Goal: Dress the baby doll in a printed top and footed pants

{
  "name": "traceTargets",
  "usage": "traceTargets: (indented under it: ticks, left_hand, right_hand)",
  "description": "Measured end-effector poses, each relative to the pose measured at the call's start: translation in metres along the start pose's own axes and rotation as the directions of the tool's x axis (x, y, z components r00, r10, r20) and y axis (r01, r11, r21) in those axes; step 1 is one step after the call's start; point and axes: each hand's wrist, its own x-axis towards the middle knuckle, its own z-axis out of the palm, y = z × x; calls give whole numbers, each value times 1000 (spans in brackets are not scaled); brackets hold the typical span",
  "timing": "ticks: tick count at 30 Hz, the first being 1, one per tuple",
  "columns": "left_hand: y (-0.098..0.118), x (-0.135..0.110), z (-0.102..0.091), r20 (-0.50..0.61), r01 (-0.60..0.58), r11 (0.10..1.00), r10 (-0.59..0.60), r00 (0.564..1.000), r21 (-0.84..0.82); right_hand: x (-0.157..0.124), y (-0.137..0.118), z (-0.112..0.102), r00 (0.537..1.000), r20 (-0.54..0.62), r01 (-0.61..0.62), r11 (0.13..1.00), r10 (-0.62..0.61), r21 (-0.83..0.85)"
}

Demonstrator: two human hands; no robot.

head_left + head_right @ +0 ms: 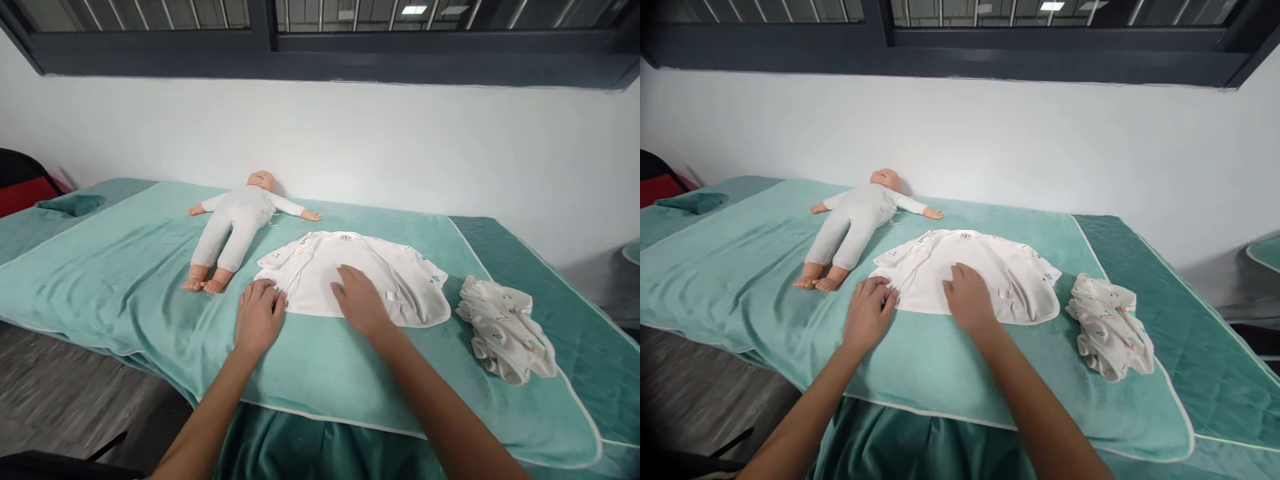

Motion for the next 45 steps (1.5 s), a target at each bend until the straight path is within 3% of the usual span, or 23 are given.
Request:
traceTargets:
  ticks: [4,8,11,14,16,19,21,24,28,31,34,36,39,45]
  left_hand:
    - [-1,-2,0,-18,26,998,-27,999,-51]
    - [-8,3,7,-95,59,990,-71,993,-126]
    - [-18,20,14,-164,113,983,-137,977,-148]
    - [-31,47,20,-135,123,983,-141,981,-138]
    - [-38,67,22,-69,131,983,-141,988,-130]
    - [-47,94,25,-17,266,957,-270,963,-111]
    - [-51,108,28,-62,357,924,-368,928,-135]
    - [-55,119,32,-138,378,900,-412,901,-215]
    - [-55,119,34,-176,294,931,-334,926,-218]
    - [-51,114,33,-183,66,987,-92,979,-144]
    - [-47,112,33,-71,-135,987,129,989,-90]
    - [-46,113,36,19,-117,989,119,993,-95]
    - [-47,114,41,112,-6,997,15,994,-78]
    - [-49,112,43,159,42,997,-32,987,-62]
  right_hand:
    - [32,-45,37,991,127,42,999,-38,-33]
    - [35,-64,51,975,177,141,990,-135,-22]
    - [33,-59,49,958,191,217,976,-213,2]
    - [33,-47,47,942,193,276,961,-276,24]
    - [36,-40,46,950,185,253,967,-252,16]
    - [44,-29,46,972,173,164,986,-158,-23]
    - [52,-22,46,977,180,123,991,-113,-47]
    - [67,-11,46,978,200,77,993,-59,-84]
    - [86,4,45,981,193,6,991,20,-132]
    - [95,14,44,983,176,-33,989,59,-144]
    - [98,22,44,984,161,-53,987,77,-149]
    - [98,28,42,986,143,-61,986,84,-156]
    - [94,43,36,987,113,-94,982,114,-163]
    - [84,74,14,956,139,-237,960,258,-151]
